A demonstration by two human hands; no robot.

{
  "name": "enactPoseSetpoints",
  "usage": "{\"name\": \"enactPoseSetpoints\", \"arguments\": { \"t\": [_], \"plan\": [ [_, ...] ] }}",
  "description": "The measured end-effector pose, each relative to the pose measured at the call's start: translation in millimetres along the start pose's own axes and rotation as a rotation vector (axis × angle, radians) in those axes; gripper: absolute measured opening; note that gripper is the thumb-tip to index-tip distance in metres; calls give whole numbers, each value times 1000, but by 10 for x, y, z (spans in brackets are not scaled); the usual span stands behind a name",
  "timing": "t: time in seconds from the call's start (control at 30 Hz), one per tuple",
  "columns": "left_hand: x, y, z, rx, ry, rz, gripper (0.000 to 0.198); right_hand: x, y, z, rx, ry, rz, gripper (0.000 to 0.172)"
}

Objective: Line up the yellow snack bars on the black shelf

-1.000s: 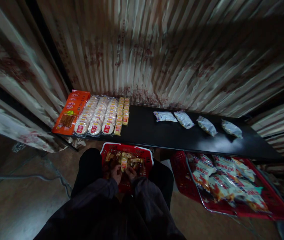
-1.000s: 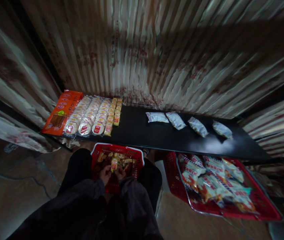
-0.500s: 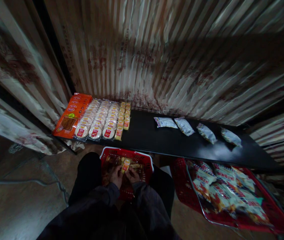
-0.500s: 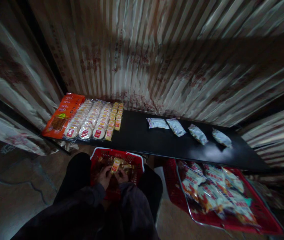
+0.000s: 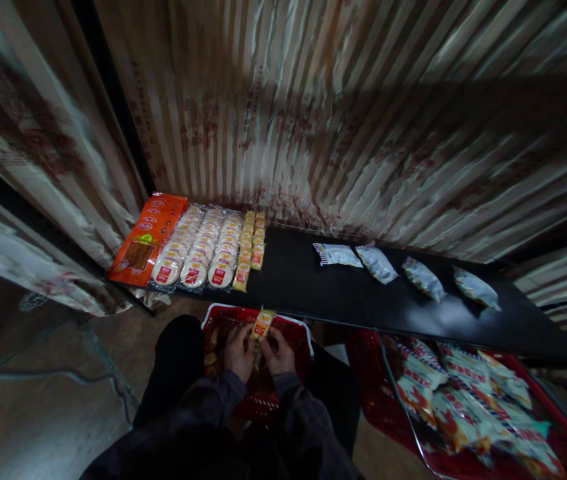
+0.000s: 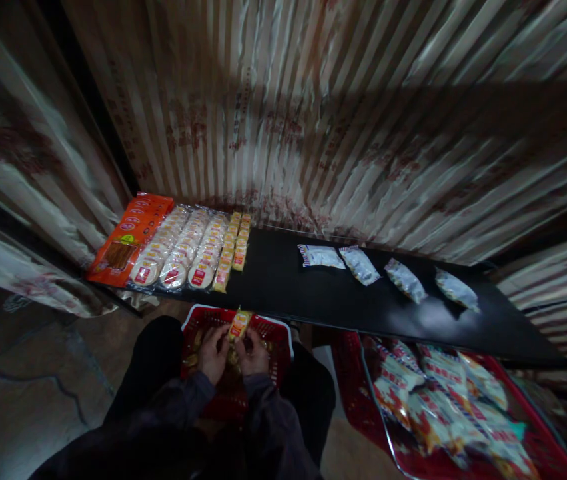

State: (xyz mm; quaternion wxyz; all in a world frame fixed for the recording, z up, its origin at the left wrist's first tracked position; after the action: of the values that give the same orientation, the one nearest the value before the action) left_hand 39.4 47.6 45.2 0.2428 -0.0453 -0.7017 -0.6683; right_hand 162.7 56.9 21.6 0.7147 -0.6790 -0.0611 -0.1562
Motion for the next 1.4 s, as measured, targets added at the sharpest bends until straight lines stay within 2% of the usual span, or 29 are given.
{"name": "enactPoseSetpoints", "arguments": {
  "t": [0.1, 0.2, 0.43, 0.63, 0.8, 1.0, 1.2, 1.4],
  "plan": [
    [10, 143, 84, -4, 9, -12, 32, 8, -164, 107, 20, -1, 48, 41],
    [15, 275, 182, 4, 28, -37, 33, 23, -286, 249, 30, 23, -2, 44],
    [27, 464, 376, 1, 48, -93, 38, 17, -402, 512, 84, 74, -157, 47],
    [12, 472, 467, -4, 42, -82, 41, -30, -493, 596, 103, 102, -218, 43],
    [-9, 490, 508, -20, 48, -68, 49, -44, -538, 737, 97, 86, -203, 44],
    [-61, 543, 567, -63, 28, -85, 51, -66, -552, 873, 97, 70, -267, 38],
    [-140, 477, 584, -88, -24, -157, 58, -69, -570, 962, 109, 44, -371, 36],
    [-179, 438, 619, -136, -49, -112, 55, -76, -613, 1095, 116, 31, -450, 35]
  ]
}}
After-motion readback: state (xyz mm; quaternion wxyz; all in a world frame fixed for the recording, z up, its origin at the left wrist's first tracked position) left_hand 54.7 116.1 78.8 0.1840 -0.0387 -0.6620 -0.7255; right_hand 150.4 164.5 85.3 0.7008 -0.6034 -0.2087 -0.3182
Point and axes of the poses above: each hand's wrist, its own z-axis towards the middle knuckle, its own x-axis out of the back of the hand, y = z × x, the point moved 1 cm from there along z, towards the middle knuckle, and after that the axes turned 5 degrees about x, right-handed, at the moved point
